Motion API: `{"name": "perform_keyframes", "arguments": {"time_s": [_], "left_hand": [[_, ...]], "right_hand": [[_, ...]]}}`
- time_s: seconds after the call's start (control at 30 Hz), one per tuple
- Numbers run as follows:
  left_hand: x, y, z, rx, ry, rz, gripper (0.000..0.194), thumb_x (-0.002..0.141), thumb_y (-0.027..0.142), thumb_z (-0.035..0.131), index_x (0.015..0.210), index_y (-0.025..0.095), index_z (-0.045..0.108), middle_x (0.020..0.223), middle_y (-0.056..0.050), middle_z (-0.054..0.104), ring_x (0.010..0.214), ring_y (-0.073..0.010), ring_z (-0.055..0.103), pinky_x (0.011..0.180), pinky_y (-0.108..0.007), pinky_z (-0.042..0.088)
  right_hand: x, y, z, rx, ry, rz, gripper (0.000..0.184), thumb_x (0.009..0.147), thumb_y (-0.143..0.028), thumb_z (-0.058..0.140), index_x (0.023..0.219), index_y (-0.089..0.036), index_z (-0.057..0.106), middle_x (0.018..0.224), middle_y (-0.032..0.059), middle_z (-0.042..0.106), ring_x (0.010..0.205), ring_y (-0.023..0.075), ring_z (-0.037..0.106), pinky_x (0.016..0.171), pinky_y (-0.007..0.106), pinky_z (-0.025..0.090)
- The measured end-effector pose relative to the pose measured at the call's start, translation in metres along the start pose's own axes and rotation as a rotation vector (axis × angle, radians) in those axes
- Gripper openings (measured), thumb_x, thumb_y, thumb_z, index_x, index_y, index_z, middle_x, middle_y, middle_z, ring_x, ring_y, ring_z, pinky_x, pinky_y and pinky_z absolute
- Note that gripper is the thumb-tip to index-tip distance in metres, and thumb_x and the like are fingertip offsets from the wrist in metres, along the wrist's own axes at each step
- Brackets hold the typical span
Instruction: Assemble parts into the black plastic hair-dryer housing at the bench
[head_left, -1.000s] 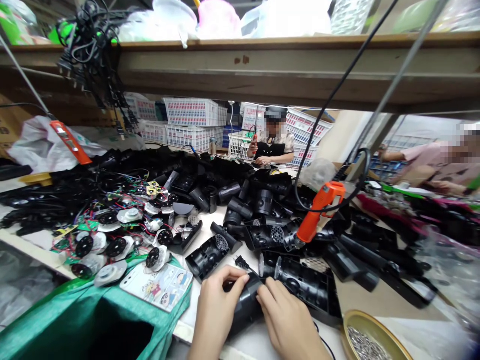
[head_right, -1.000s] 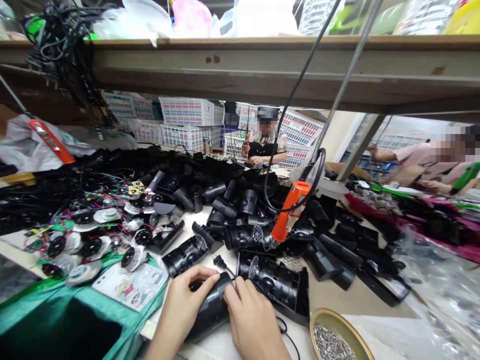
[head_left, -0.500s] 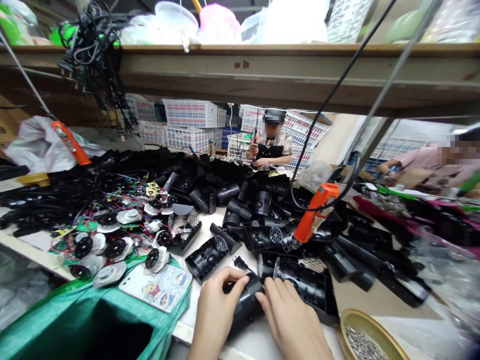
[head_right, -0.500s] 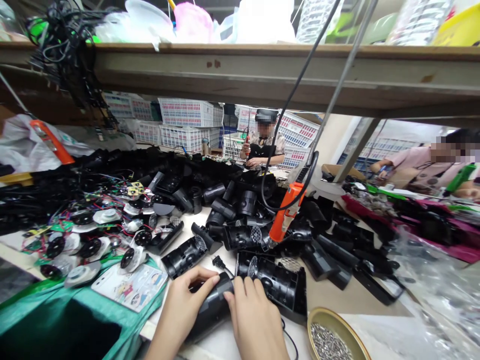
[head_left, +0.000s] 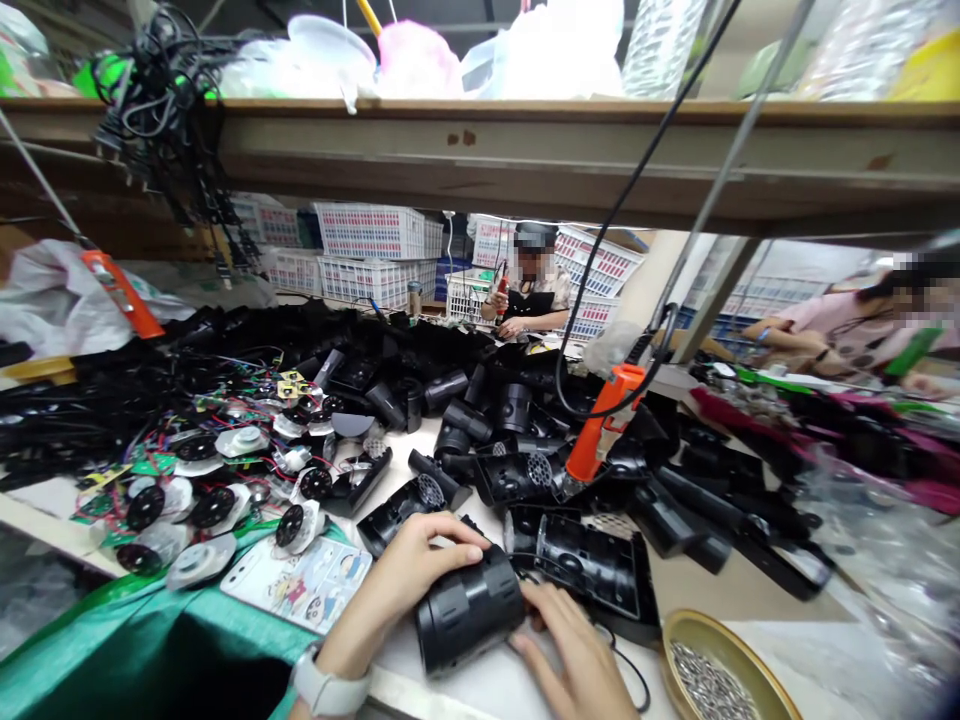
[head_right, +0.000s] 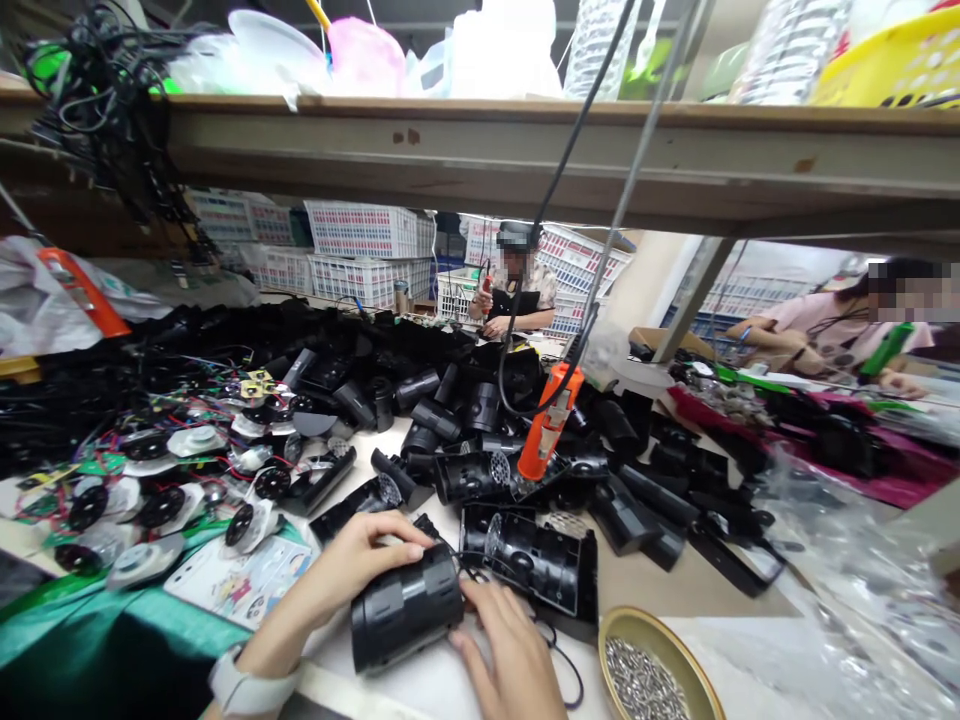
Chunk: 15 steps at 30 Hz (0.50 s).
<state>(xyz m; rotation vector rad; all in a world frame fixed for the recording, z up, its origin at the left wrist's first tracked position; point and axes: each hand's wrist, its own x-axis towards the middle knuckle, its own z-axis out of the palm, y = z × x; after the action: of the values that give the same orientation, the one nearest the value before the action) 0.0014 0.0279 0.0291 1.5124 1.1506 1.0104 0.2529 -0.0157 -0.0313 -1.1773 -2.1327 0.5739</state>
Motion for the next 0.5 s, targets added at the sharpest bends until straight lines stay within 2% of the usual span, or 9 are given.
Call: {"name": "perform_keyframes", "arguments": {"time_s": [0.2, 0.5], "left_hand": [[0.013, 0.005, 0.001, 0.136, -0.088, 0.069, 0.013, 0.084, 0.029, 0.073, 0.089, 0.027, 0.085, 0.095, -0.003, 0.082, 0.094, -0.0224, 0.073, 0.086, -0.029, 0.051], [0.025, 0.014, -0.005, 0.202, -0.189, 0.064, 0.014, 0.086, 0.026, 0.072, 0.091, 0.024, 0.085, 0.095, -0.002, 0.085, 0.092, -0.0217, 0.078, 0.086, -0.027, 0.056]], "right_hand": [[-0.001, -0.003, 0.001, -0.019, 0.055, -0.061, 0.037, 0.101, -0.025, 0.060, 0.136, -0.033, 0.053, 0.111, 0.0007, 0.071, 0.094, 0.0172, 0.070, 0.084, 0.028, 0.059], [-0.001, -0.003, 0.009, 0.000, 0.086, -0.027, 0.032, 0.099, -0.025, 0.061, 0.130, -0.032, 0.057, 0.108, 0.0007, 0.070, 0.095, 0.0190, 0.069, 0.083, 0.030, 0.057]]}}
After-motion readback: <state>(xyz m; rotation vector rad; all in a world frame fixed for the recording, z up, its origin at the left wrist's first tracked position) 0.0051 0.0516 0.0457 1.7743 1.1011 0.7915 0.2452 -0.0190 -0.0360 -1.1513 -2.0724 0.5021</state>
